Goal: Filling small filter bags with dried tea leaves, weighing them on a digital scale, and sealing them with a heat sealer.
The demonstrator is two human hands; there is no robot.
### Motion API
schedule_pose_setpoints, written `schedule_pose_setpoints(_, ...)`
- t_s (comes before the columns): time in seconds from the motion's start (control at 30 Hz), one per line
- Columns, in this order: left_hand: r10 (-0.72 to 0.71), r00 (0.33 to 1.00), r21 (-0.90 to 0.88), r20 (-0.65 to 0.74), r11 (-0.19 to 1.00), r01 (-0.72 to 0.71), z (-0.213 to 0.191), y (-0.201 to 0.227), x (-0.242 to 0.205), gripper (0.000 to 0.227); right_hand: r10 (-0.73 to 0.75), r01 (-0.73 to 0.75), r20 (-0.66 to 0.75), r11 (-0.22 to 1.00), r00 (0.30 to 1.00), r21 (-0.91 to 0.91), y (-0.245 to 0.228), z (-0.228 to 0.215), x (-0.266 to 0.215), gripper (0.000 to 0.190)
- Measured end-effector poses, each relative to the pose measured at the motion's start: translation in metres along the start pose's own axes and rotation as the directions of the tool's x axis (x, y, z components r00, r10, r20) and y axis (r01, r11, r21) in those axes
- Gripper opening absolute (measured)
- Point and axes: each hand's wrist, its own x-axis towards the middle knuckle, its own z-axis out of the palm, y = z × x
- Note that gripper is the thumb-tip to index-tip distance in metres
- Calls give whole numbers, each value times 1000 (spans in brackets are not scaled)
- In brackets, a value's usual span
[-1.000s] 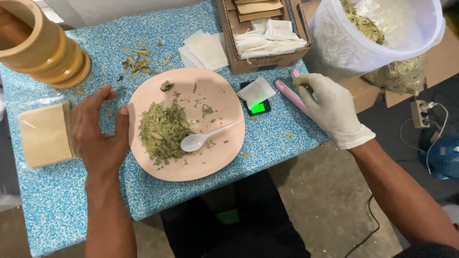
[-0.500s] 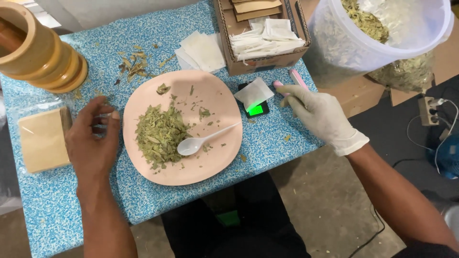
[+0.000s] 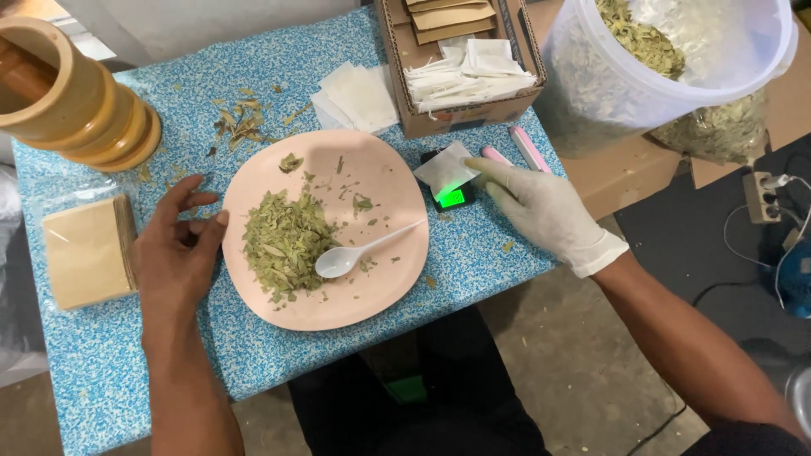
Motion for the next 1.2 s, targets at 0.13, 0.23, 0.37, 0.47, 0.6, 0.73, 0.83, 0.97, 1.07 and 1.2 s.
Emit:
schedule_pose_setpoints(0.13, -49, 999, 7, -2, 999, 49, 0, 9, -2, 53, 26, -26, -3, 999, 1000, -38, 1, 6, 4, 49)
schedule_pose_setpoints(0.23, -28, 999, -6, 44, 1000, 28, 0, 6, -1, 50, 14, -15, -30, 999, 999, -41, 9, 11, 6, 42)
schedule_pose_setpoints(0.37, 28, 999, 35, 23, 999, -28, -1, 3, 0, 50, -66, 43, -130, 985, 989, -168, 15, 12, 7, 37)
schedule_pose_setpoints(0.47, 56, 998, 46, -4, 997, -56, -2, 14, -2, 48, -66, 36, -165, 983, 984, -180, 15, 11, 3, 39)
schedule_pose_setpoints(0.6, 67, 996, 49, -53, 997, -65, -2, 14, -3, 44, 37, -51, -141, 994, 989, -97, 4, 6, 2, 40)
schedule_pose_setpoints(0.73, 119, 989, 82, -87, 990, -112, -4, 13, -3, 43, 76, -75, -100, 997, 992, 14, -12, 1, 4, 40)
schedule_pose_setpoints(0.83, 185, 978, 129, -99, 977, -171, -6, 14, -4, 42, 221, -219, -32, 974, 975, 52, -24, -2, 7, 46)
schedule_pose_setpoints(0.97, 286, 944, 178, -166, 950, -257, -6, 14, -5, 33, 301, -301, 13, 948, 954, 107, -33, -4, 9, 46)
schedule_pose_setpoints(1.07, 386, 897, 228, -215, 913, -338, -3, 16, -7, 24, 234, -219, -30, 944, 972, 248, -35, -5, 6, 45)
schedule_pose_setpoints(1.2, 465, 858, 207, -218, 881, -425, 7, 42, -9, 17, -86, 183, -268, 915, 959, 360, -27, -4, 3, 26)
